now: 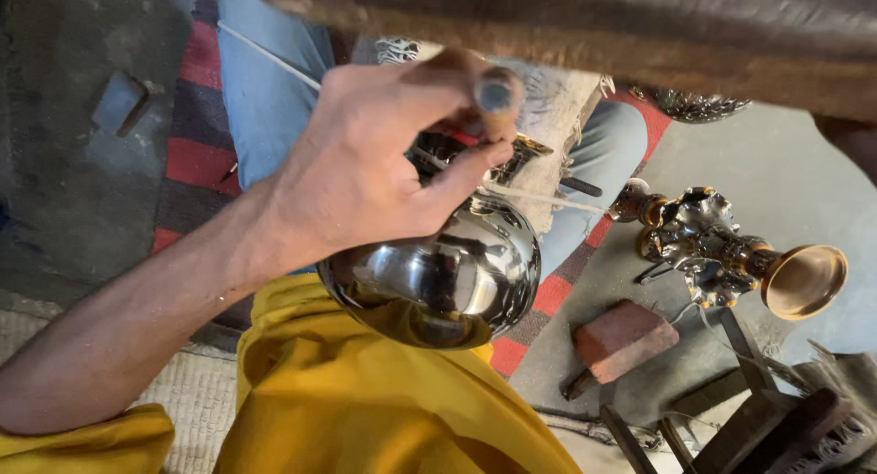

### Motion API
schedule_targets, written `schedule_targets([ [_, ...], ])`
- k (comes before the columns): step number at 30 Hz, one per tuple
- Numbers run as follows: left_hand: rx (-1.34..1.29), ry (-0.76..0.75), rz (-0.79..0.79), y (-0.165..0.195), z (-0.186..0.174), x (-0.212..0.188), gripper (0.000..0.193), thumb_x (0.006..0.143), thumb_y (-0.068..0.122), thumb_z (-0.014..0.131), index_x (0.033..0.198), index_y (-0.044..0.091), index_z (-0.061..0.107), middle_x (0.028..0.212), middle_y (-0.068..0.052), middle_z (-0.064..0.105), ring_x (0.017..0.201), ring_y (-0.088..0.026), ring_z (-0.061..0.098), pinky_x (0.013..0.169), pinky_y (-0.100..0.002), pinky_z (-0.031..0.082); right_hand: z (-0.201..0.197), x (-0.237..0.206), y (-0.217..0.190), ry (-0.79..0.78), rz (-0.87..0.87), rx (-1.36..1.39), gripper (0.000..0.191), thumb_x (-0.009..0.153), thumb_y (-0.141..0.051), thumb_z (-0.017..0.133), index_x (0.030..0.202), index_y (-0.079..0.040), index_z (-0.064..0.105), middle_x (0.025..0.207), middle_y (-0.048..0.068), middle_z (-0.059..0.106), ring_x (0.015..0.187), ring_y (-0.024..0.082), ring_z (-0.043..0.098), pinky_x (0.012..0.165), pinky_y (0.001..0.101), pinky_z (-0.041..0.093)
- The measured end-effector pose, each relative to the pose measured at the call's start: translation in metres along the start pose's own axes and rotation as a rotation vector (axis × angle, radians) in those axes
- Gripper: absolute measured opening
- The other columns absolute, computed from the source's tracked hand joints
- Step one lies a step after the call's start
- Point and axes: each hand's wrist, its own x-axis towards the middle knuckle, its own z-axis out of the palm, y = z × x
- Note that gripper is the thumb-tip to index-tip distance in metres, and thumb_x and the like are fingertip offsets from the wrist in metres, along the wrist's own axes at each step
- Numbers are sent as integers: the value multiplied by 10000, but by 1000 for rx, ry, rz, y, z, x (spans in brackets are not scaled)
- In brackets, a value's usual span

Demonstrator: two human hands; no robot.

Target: The person sits on a mat and uses a hammer and chisel to shape the neck of a polished metal vase. They repeatedly strike the chisel against the vase's rim, rotate the vase to access different areas, and occasionally set the tools down to reposition the vase.

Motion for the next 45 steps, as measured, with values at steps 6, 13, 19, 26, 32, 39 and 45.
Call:
schedule_targets([
  [6,23,40,34,-5,1,-4,248,965,47,795,1140,5,625,1012,-128,685,877,-285,729,761,-371,593,7,-11,13,61,58,43,173,1100,-134,620,984,-7,596,713,107,646,573,178,648,536,301,520],
  [13,-15,-21,-22,-10,3,-4,259,1008,63,760,1221,56,613,1017,-109,749,887,-201,776,782,-303,635,11,-21,24,88,78,73,162,1092,-129,620,981,-14,595,720,103,653,579,178,655,537,299,525],
  [19,-36,-92,22,-12,5,10,256,989,39,762,1199,47,616,1019,-145,752,829,-272,760,702,-361,604,18,-32,37,105,105,99,152,1084,-125,619,978,-20,594,726,100,659,585,177,660,538,298,530],
  [26,-148,-210,156,-14,-5,35,340,928,-41,713,1251,8,622,960,-227,700,827,-394,705,710,-441,555,25,-68,59,80,193,209,141,1076,-121,619,974,-27,593,733,95,665,591,176,667,539,296,535],
  [32,-160,-400,129,-18,-4,55,379,873,-83,704,1229,42,671,830,-192,739,719,-338,744,602,-445,546,31,-117,-8,115,294,571,75,1048,-97,619,1000,-47,589,761,85,682,602,171,667,521,281,519],
  [39,-90,-497,201,-26,6,63,384,859,-34,738,1219,89,685,875,-147,754,793,-271,766,552,-392,588,54,-123,-64,375,24,333,166,1142,35,625,978,55,611,837,150,686,701,167,691,686,269,567],
  [45,-38,-431,268,-26,8,66,459,767,-45,754,1185,143,723,1042,-175,707,924,-273,746,646,-367,609,59,-120,-64,530,194,455,115,1106,46,596,1002,28,643,815,82,675,680,106,662,646,218,542],
])
